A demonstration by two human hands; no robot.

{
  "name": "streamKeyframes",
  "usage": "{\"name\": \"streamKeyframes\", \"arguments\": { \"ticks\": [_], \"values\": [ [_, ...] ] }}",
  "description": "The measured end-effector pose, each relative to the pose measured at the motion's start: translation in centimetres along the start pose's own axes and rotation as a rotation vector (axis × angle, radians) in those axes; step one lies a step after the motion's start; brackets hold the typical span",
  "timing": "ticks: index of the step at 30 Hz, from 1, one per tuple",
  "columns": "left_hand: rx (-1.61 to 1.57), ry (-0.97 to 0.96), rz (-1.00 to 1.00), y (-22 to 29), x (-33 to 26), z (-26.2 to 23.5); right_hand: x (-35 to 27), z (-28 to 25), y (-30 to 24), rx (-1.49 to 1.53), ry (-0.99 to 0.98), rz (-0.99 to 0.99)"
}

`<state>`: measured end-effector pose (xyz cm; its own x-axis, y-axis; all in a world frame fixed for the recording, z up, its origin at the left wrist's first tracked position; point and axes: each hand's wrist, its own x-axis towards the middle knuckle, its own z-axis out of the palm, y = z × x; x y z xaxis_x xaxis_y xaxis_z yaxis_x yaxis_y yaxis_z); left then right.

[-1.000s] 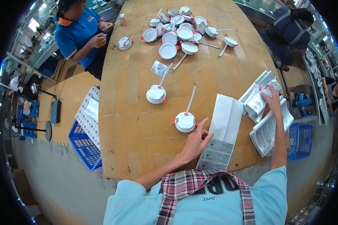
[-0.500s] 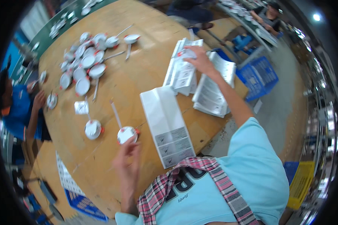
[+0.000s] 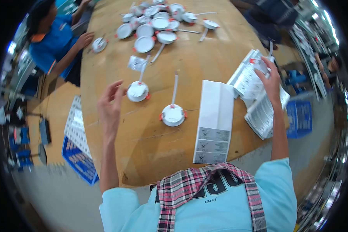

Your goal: The recorder is assembling circular LED light fixtures by applying labels and connecting components on a factory assembly line.

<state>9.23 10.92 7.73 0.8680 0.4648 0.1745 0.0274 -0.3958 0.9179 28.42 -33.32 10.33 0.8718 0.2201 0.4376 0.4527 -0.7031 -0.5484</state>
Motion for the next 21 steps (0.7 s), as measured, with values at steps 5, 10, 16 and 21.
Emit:
{"name": "streamKeyframes", "arguments": {
  "ticks": [5, 10, 16, 21],
  "values": [
    [0.16, 0.098, 0.092, 1.2, -0.9, 0.9, -1.6, 1.8, -6.4, 0.03, -0.089, -0.097],
    [0.21, 0.018, 0.172, 1.9, -3.4, 1.3, -3.9, 3.7, -10.7, 0.156, -0.136, -0.197],
    [-0.662, -0.19, -0.062, 5.1, -7.4, 7.1, -7.4, 9.3, -19.7, 0.386, -0.326, -0.612],
    [-0.759, -0.218, -0.356, 0.4, -7.5, 5.3, -3.8, 9.1, -18.8, 0.507, -0.46, -0.525]
  ]
}}
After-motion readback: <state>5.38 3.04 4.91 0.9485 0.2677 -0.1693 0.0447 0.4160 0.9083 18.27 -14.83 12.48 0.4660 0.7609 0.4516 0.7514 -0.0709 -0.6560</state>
